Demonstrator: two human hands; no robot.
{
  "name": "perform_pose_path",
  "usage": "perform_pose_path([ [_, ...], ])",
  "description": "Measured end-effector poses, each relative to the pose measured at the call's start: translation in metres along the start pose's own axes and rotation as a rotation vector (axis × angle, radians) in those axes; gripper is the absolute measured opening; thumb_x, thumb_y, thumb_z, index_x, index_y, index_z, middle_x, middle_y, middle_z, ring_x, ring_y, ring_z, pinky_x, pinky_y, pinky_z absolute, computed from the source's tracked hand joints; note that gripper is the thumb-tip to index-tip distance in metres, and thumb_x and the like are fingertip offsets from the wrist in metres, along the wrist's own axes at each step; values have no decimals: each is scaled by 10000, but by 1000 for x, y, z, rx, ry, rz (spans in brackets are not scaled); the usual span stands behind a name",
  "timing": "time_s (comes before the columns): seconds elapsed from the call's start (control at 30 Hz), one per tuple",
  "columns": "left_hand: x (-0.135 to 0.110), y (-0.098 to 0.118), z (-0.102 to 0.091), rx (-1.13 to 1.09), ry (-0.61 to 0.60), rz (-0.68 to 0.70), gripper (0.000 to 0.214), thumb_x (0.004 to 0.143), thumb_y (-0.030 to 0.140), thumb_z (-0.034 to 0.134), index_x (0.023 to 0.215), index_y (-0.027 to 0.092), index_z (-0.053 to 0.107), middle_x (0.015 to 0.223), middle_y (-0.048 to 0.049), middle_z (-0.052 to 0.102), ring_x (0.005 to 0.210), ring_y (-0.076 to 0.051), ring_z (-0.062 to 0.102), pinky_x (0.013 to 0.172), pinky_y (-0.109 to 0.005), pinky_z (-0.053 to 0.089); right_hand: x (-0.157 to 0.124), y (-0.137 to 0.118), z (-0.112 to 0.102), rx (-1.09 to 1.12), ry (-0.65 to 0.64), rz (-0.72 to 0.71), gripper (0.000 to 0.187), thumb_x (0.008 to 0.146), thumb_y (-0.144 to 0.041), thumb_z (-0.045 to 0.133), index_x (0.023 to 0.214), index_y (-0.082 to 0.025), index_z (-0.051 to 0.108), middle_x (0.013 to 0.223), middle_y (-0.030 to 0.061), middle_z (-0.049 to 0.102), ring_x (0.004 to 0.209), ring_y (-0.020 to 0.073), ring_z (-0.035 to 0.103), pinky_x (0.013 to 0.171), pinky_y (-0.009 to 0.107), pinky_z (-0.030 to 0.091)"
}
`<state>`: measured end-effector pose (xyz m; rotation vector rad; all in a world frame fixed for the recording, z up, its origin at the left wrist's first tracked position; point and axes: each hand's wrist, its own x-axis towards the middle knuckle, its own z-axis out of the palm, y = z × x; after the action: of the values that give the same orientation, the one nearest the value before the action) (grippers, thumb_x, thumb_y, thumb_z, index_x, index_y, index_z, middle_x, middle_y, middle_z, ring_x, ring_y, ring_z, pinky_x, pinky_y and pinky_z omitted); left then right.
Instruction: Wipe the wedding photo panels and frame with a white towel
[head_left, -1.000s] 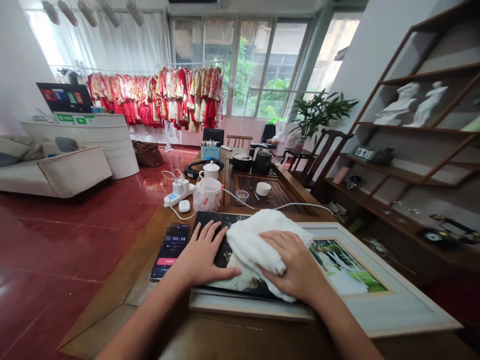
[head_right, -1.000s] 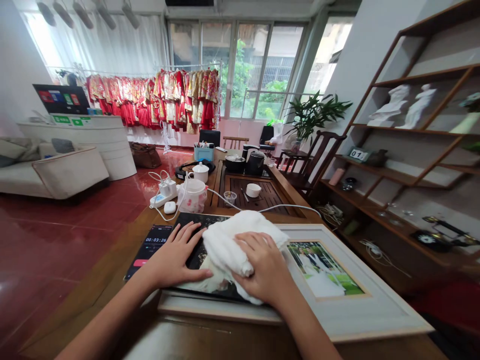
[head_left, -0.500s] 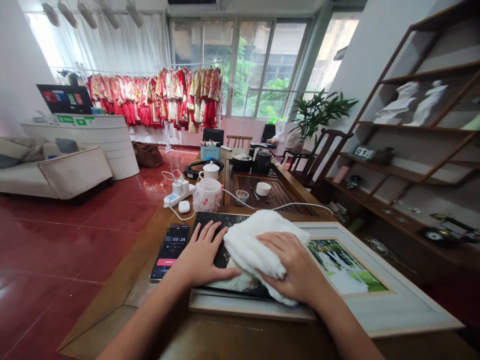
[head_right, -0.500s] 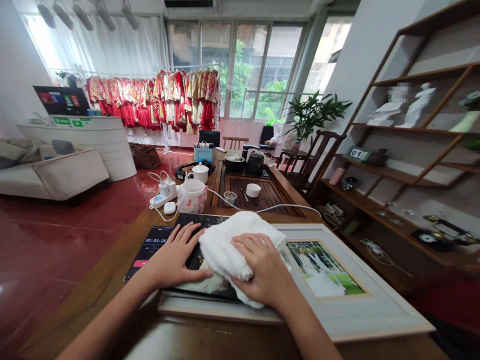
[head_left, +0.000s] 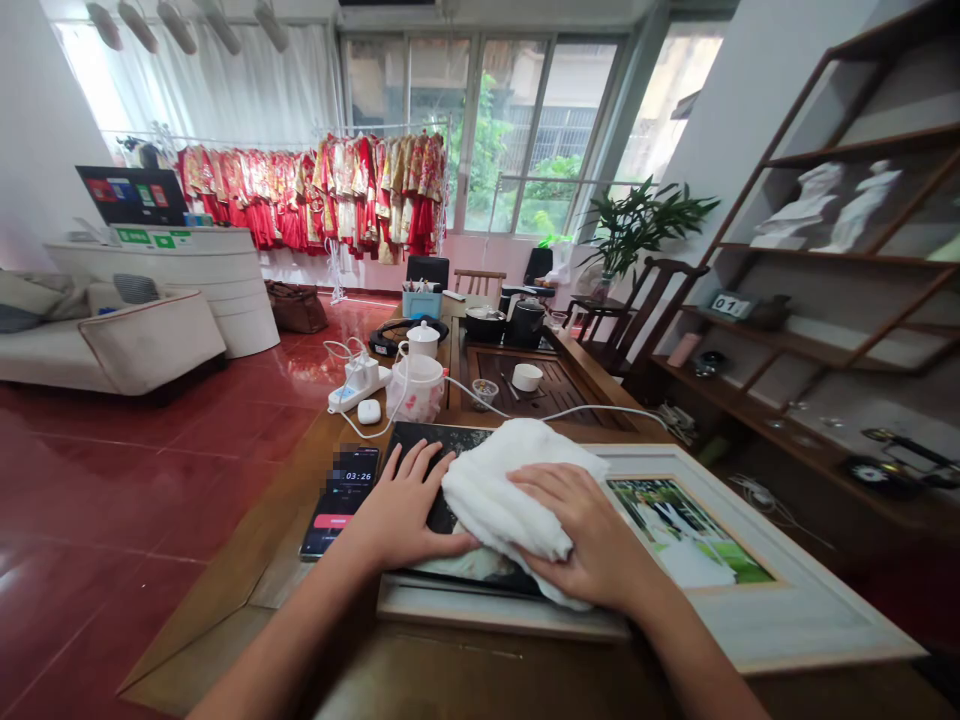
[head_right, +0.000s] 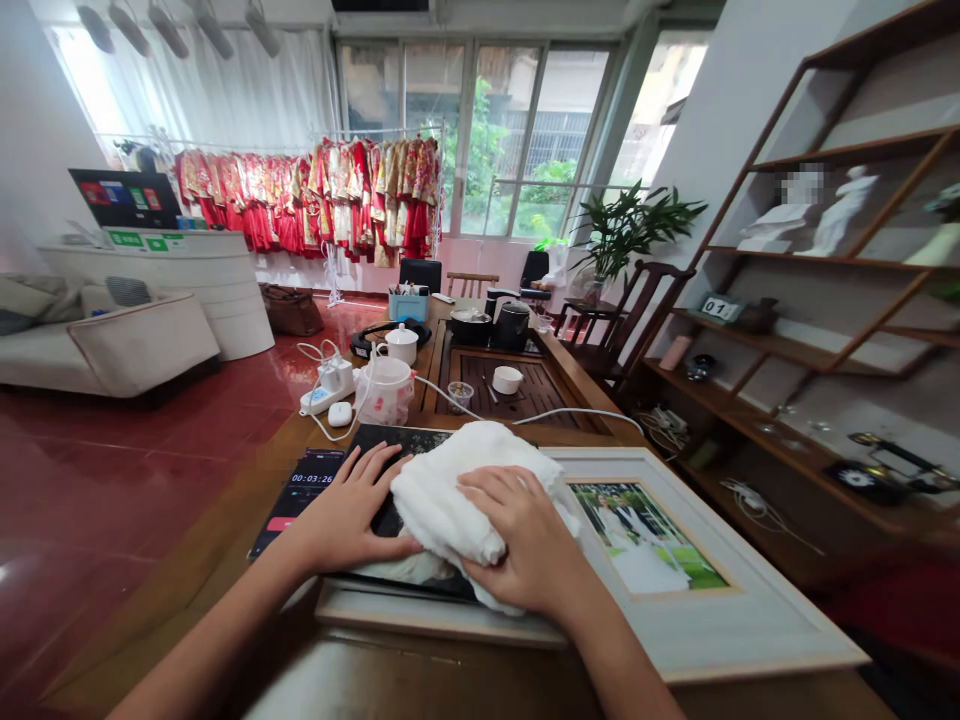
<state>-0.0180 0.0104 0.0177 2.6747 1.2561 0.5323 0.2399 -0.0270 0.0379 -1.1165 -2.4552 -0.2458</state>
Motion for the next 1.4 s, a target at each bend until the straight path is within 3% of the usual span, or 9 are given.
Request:
perform_pose_path([
  [0.27, 1, 0, -1, 21, -28, -15, 1023, 701, 848, 406, 1468, 184, 273, 1512, -123, 281, 1412, -347, 158, 1150, -541, 95, -2, 14, 5, -146, 69, 203, 476, 784, -411, 603, 1191, -173, 542, 1169, 122, 626, 1087, 307, 542, 920, 474, 378],
  [0.5, 0, -1, 1, -4, -11, -3, 955, 716, 818, 441, 1449, 218, 315, 1498, -109, 311, 1409, -344, 173, 1148, -541, 102, 0, 2, 1, -6, -7, 2, 537, 756, -416, 645, 1234, -203, 521, 1250, 100, 587, 1127, 279, 523, 972, 446, 349],
  [0.73, 0, -3, 3, -6, 2, -5, 1001, 701, 824, 452, 1464, 197, 288, 1506, -115, 295, 1406, -359, 173, 1144, -551, 100, -3, 19, 4, -141, 75, 211, 456, 791, -422, 608, 1175, -180, 561, 1166, 106, 630, 1089, 294, 545, 929, 459, 369],
  [0.93, 1, -1, 2, 12, -16, -4, 935, 735, 797, 444, 1453, 213, 309, 1501, -114, 306, 1410, -347, 167, 1147, -553, 92, 0, 2, 0, 0, -30, -2, 545, 762, -435, 634, 1244, -201, 532, 1238, 97, 601, 1136, 271, 528, 972, 437, 352],
  [1.17, 1, -1, 2, 21, -37, -13, 990, 724, 824, 415, 1470, 189, 273, 1515, -131, 273, 1415, -345, 151, 1148, -551, 75, -4, 18, 3, -138, 72, 246, 427, 807, -411, 591, 1165, -180, 567, 1167, 107, 634, 1095, 288, 544, 922, 457, 364],
  [1.4, 1, 0, 2, 0, -11, 2, 940, 733, 797, 448, 1454, 212, 305, 1500, -118, 309, 1407, -337, 188, 1146, -545, 95, -2, 5, 1, 7, -16, 44, 518, 772, -430, 637, 1230, -212, 530, 1254, 80, 592, 1146, 258, 515, 981, 426, 337],
])
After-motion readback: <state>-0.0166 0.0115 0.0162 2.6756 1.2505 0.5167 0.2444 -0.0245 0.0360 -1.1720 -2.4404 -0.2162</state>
